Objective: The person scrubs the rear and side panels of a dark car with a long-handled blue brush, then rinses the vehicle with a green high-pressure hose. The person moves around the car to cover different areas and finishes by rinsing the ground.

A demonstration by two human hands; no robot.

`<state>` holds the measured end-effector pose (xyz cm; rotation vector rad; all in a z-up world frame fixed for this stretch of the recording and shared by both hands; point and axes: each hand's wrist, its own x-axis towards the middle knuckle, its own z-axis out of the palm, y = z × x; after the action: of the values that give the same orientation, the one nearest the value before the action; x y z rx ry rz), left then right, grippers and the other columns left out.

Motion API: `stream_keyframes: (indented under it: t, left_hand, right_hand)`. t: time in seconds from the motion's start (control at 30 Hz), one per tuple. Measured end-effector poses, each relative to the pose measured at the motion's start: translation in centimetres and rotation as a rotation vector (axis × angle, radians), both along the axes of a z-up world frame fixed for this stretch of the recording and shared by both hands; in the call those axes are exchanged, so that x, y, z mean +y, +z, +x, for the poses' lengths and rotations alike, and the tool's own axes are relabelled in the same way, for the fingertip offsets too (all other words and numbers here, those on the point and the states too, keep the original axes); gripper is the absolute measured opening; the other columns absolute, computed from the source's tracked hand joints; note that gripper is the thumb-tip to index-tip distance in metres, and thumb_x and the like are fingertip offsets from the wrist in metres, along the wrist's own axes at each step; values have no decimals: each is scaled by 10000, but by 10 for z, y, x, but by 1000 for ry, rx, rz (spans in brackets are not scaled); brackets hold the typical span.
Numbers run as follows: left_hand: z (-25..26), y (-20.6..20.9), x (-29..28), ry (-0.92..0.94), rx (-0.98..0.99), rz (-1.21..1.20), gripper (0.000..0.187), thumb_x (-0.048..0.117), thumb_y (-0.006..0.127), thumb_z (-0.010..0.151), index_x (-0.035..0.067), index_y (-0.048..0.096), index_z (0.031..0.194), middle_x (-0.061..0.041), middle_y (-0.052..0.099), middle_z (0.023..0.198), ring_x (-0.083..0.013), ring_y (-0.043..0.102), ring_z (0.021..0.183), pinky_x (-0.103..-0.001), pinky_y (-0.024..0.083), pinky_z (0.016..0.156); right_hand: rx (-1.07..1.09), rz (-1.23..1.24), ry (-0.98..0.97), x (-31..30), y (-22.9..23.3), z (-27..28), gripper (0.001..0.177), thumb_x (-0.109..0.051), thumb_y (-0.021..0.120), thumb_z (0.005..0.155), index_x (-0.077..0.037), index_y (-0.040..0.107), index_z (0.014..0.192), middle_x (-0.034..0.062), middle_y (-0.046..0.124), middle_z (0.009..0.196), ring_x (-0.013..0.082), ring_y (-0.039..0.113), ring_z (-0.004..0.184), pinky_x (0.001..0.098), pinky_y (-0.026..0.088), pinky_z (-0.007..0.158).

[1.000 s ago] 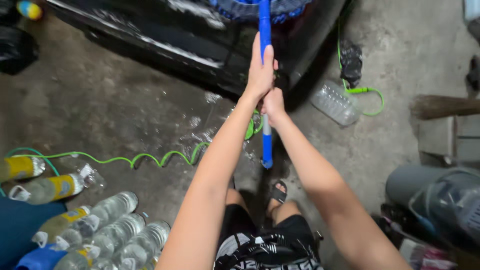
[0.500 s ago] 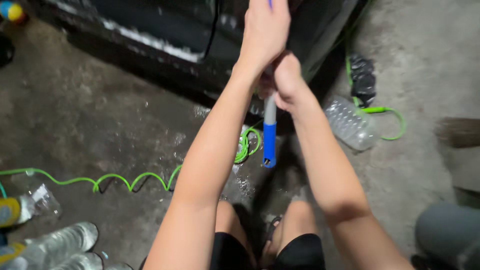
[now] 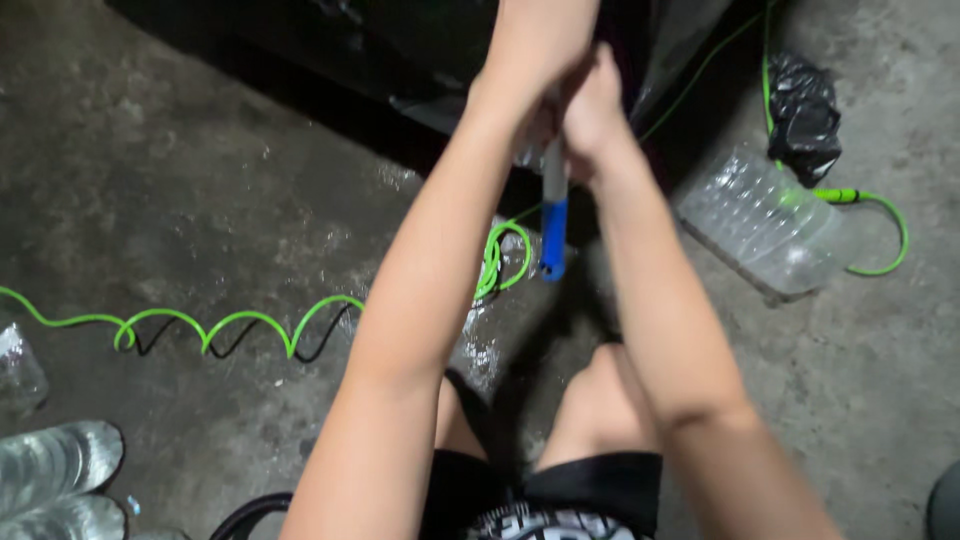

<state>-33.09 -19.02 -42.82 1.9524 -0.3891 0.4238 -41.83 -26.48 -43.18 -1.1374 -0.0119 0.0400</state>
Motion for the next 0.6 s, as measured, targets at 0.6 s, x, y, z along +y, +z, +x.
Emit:
stream_keyframes:
  t: [0.6]
  left_hand:
    - [-39,37,10,9,72,-188,490,498,407,1066,150,373,1409,-293,752,952,-530,701,946,-542,567,788]
  right_hand:
    - [182,-109,-4,8,4,-16,447,-359,366,1060,-106,544,738,25,538,553,166,506,428,336,393,418]
